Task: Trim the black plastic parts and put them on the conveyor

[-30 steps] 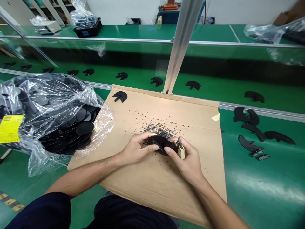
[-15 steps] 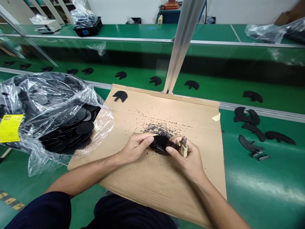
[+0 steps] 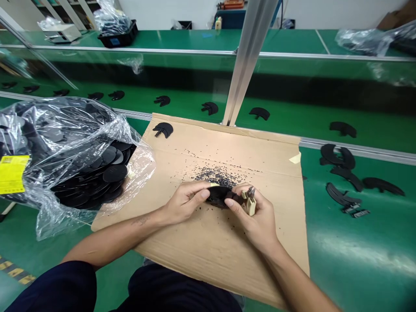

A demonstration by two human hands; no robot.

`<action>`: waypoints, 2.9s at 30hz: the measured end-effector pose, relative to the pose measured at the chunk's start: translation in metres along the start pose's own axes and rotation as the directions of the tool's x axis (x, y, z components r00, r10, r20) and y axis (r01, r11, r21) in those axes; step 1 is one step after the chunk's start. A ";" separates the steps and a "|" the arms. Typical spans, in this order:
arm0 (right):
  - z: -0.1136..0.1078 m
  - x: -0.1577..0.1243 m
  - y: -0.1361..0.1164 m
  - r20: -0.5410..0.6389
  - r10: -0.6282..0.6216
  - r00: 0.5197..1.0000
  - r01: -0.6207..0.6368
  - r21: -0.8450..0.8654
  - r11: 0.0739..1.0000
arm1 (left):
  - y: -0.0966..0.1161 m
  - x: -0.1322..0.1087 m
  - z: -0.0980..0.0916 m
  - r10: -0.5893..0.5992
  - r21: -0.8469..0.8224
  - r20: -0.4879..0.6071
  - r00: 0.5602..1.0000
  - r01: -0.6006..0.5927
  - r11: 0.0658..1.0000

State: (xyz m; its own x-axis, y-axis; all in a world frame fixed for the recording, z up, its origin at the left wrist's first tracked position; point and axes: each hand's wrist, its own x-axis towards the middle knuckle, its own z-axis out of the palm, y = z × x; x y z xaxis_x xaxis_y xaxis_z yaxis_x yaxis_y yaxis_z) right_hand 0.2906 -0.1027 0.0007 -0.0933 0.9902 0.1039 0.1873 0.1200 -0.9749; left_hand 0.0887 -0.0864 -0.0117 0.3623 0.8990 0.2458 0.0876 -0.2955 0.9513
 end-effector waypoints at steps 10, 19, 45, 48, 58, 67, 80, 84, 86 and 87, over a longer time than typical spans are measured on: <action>0.003 -0.001 -0.002 -0.008 -0.038 0.999 0.038 0.015 0.999 | 0.001 0.000 0.004 0.104 0.122 -0.047 0.993 -0.098 0.988; 0.006 -0.002 -0.003 -0.008 -0.068 0.998 0.068 0.064 0.996 | 0.001 -0.002 0.003 0.193 0.216 0.010 0.981 -0.190 0.958; 0.004 -0.004 -0.002 0.015 -0.102 0.995 0.100 0.081 0.992 | 0.005 0.000 0.001 0.228 0.189 -0.021 0.973 -0.220 0.957; 0.005 -0.004 -0.002 0.012 -0.100 0.995 0.098 0.075 0.992 | 0.004 0.000 0.002 0.224 0.211 -0.012 0.975 -0.216 0.953; 0.006 -0.004 0.000 0.003 -0.142 0.990 0.142 0.075 0.987 | 0.001 -0.002 0.002 0.290 0.225 0.020 0.957 -0.287 0.931; 0.006 -0.005 -0.003 -0.012 -0.150 0.989 0.151 0.047 0.987 | 0.001 -0.003 0.005 0.332 0.269 -0.020 0.943 -0.315 0.910; 0.008 -0.005 -0.001 -0.021 -0.126 0.992 0.127 0.029 0.992 | 0.001 -0.006 0.010 0.391 0.328 -0.072 0.918 -0.348 0.878; 0.010 -0.005 0.000 -0.056 -0.154 0.987 0.155 0.020 0.988 | 0.002 -0.006 0.010 0.358 0.322 -0.069 0.931 -0.319 0.892; 0.011 -0.005 0.001 -0.068 -0.169 0.983 0.170 0.008 0.985 | 0.003 -0.007 0.010 0.348 0.319 -0.065 0.935 -0.311 0.895; 0.011 -0.006 0.001 -0.068 -0.173 0.983 0.174 0.010 0.985 | 0.003 -0.006 0.010 0.352 0.319 -0.067 0.934 -0.314 0.894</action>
State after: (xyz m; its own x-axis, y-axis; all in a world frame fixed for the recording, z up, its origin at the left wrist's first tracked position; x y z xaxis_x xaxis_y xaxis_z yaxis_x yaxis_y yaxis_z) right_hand 0.2806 -0.1090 -0.0028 -0.0581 0.9569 0.2844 0.1584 0.2902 -0.9438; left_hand 0.0959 -0.0964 -0.0120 0.3071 0.7570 0.5767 0.2609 -0.6498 0.7139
